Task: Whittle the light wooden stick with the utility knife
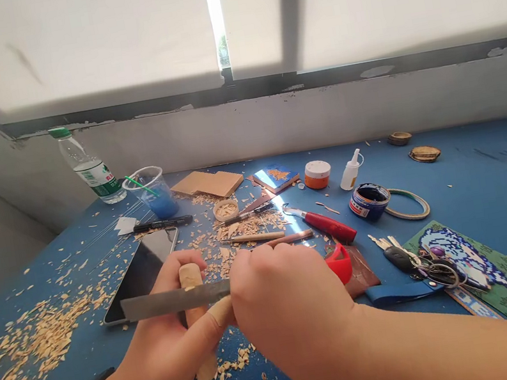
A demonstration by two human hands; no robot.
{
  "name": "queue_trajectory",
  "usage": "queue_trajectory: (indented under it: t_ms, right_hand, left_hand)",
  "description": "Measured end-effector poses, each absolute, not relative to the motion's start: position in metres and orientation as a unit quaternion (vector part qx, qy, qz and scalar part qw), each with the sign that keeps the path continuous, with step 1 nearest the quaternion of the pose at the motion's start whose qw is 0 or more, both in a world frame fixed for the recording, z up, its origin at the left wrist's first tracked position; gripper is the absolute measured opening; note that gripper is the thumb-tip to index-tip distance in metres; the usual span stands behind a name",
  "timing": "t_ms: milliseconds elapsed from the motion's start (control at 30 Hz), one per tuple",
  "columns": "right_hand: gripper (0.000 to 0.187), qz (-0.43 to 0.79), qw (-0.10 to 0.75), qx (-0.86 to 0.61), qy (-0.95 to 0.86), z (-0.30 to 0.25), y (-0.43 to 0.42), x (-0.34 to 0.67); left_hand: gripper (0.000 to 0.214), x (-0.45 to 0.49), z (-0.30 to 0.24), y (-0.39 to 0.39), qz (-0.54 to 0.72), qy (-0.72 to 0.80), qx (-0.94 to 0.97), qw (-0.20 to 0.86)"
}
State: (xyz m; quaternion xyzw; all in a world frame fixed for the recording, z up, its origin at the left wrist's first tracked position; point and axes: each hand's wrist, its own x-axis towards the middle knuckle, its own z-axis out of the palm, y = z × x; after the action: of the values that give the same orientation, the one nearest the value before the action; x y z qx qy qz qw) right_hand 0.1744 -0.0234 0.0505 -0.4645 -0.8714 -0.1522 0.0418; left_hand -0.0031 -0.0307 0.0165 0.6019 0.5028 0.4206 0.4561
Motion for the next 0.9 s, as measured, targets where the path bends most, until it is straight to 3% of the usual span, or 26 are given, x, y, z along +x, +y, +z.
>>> queue_trajectory:
  t_ms: [133, 300, 400, 500, 600, 733, 900]
  right_hand:
    - [0.020, -0.137, 0.004, -0.463, -0.876, 0.054, -0.027, 0.174]
    - [0.016, -0.066, 0.023, -0.480, -0.874, 0.067, -0.016, 0.175]
    - [0.027, -0.004, 0.014, -0.488, -0.873, 0.074, -0.003, 0.180]
    - [0.046, 0.074, 0.015, -0.474, -0.877, 0.078, 0.009, 0.187]
    - [0.049, 0.144, 0.033, -0.482, -0.864, 0.079, 0.016, 0.194]
    - [0.045, 0.262, 0.063, -0.487, -0.831, 0.081, 0.018, 0.203]
    - [0.027, 0.341, 0.079, -0.487, -0.800, 0.085, 0.016, 0.211]
  left_hand:
    - [0.037, -0.002, 0.012, -0.028, 0.434, 0.512, 0.590, 0.450]
    - [0.034, -0.007, 0.016, -0.022, 0.380, 0.445, 0.596, 0.550]
    - [0.038, -0.013, 0.024, -0.013, 0.306, 0.371, 0.628, 0.612]
    - [0.030, -0.018, 0.028, -0.002, 0.287, 0.362, 0.648, 0.606]
    - [0.026, -0.020, 0.028, 0.008, 0.285, 0.390, 0.630, 0.608]
    - [0.047, -0.023, 0.027, 0.013, 0.317, 0.446, 0.590, 0.594]
    - [0.055, -0.030, 0.029, 0.015, 0.305, 0.423, 0.626, 0.579]
